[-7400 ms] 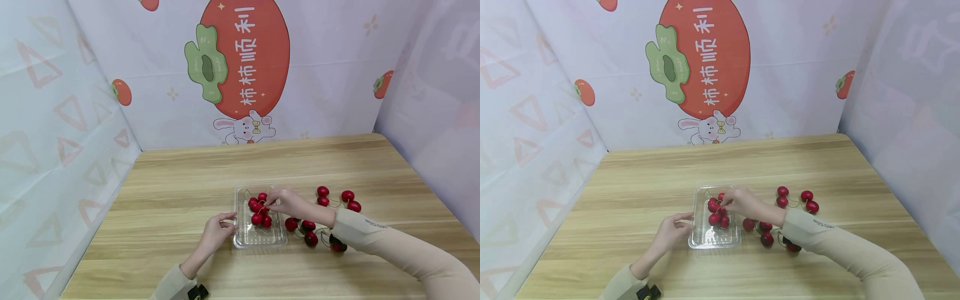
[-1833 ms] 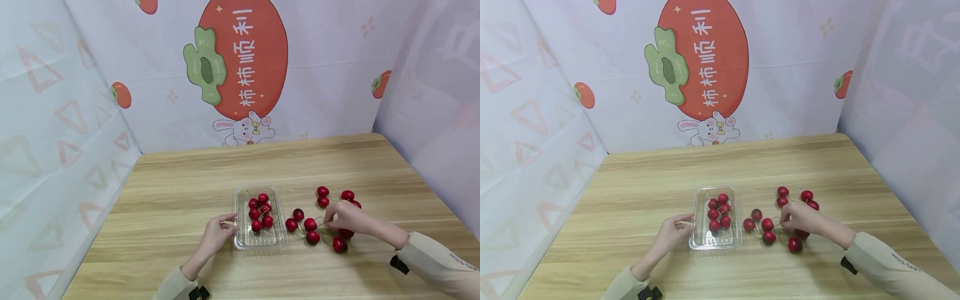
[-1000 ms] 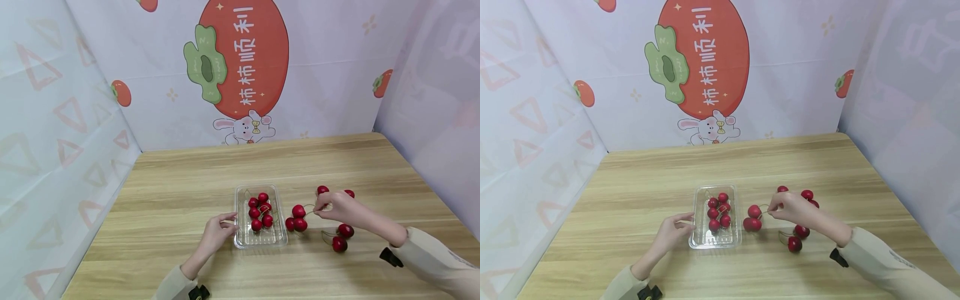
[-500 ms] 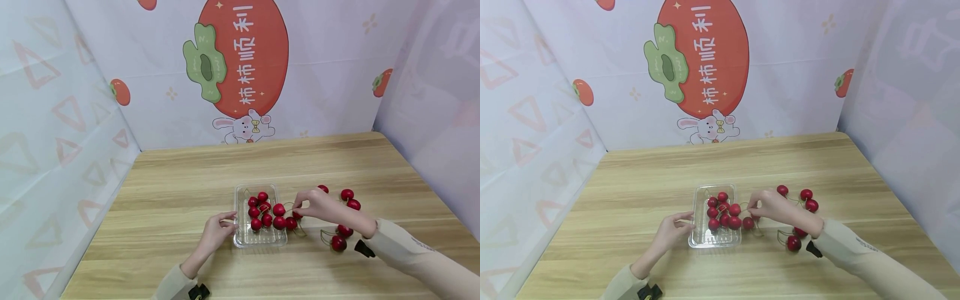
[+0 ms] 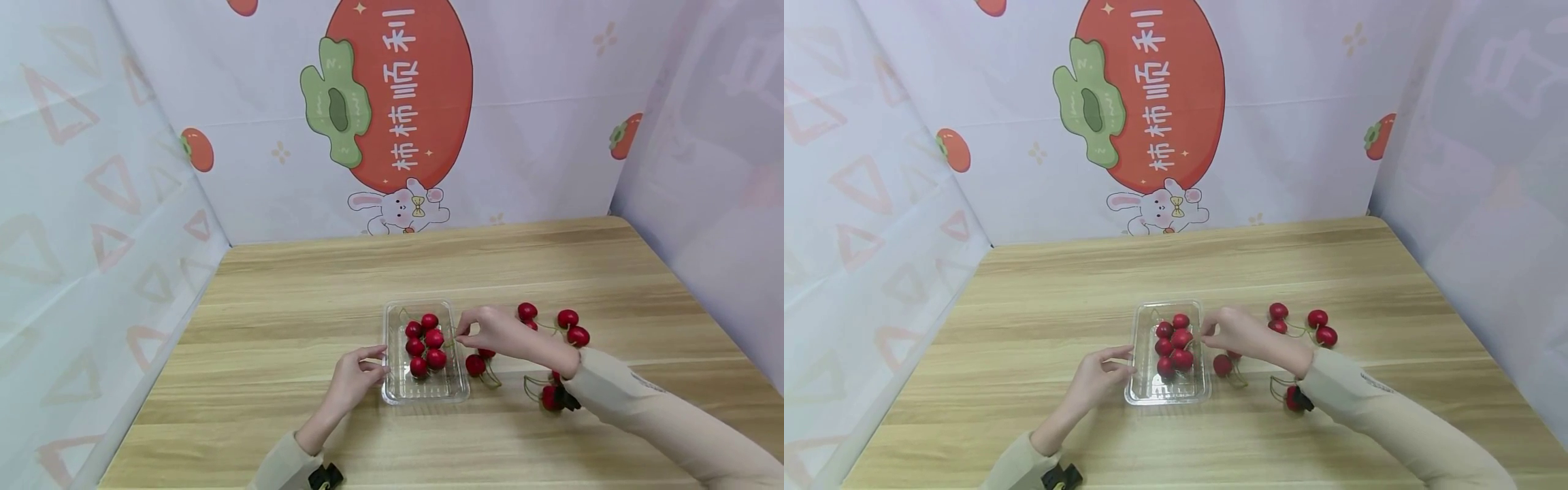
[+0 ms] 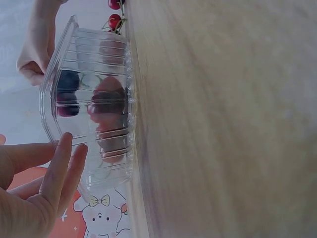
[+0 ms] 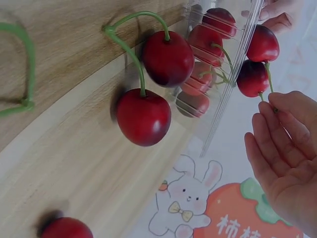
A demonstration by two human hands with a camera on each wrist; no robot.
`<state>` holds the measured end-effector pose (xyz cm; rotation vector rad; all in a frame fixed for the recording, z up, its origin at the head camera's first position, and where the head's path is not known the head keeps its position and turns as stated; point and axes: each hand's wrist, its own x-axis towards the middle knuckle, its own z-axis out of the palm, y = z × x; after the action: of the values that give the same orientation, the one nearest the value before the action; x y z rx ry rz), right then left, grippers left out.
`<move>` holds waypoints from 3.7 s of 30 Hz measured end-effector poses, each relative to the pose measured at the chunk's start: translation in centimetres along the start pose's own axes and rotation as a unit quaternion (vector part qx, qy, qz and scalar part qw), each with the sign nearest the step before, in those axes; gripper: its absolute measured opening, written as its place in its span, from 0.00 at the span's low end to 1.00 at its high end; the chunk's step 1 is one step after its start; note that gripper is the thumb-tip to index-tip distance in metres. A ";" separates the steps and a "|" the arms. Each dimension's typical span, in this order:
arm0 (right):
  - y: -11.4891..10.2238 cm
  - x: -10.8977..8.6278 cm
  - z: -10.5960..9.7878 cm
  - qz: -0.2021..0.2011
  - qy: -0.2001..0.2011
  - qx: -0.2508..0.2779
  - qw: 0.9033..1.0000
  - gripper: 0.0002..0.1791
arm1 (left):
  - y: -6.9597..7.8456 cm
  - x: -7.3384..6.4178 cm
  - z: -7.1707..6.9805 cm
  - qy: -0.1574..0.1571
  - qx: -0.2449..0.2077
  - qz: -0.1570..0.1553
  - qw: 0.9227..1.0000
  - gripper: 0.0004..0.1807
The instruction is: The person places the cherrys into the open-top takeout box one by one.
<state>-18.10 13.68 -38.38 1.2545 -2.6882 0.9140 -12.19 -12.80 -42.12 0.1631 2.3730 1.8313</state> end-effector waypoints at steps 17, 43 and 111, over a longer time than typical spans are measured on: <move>-0.6 2.5 1.5 -0.013 -0.013 0.018 1.000 0.01 | -0.1 0.0 0.1 0.001 0.000 0.001 1.000 0.21; -0.4 5.4 3.4 0.006 -0.045 0.034 0.998 0.03 | 0.2 0.0 0.3 0.001 -0.012 -0.003 1.000 0.21; 0.2 1.8 0.7 -0.028 -0.036 0.037 0.998 0.04 | -0.1 0.2 0.0 0.002 -0.010 -0.007 1.000 0.21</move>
<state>-19.29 12.19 -38.63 1.3955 -2.6803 0.9885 -12.41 -12.83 -42.22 0.1409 2.3522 1.8489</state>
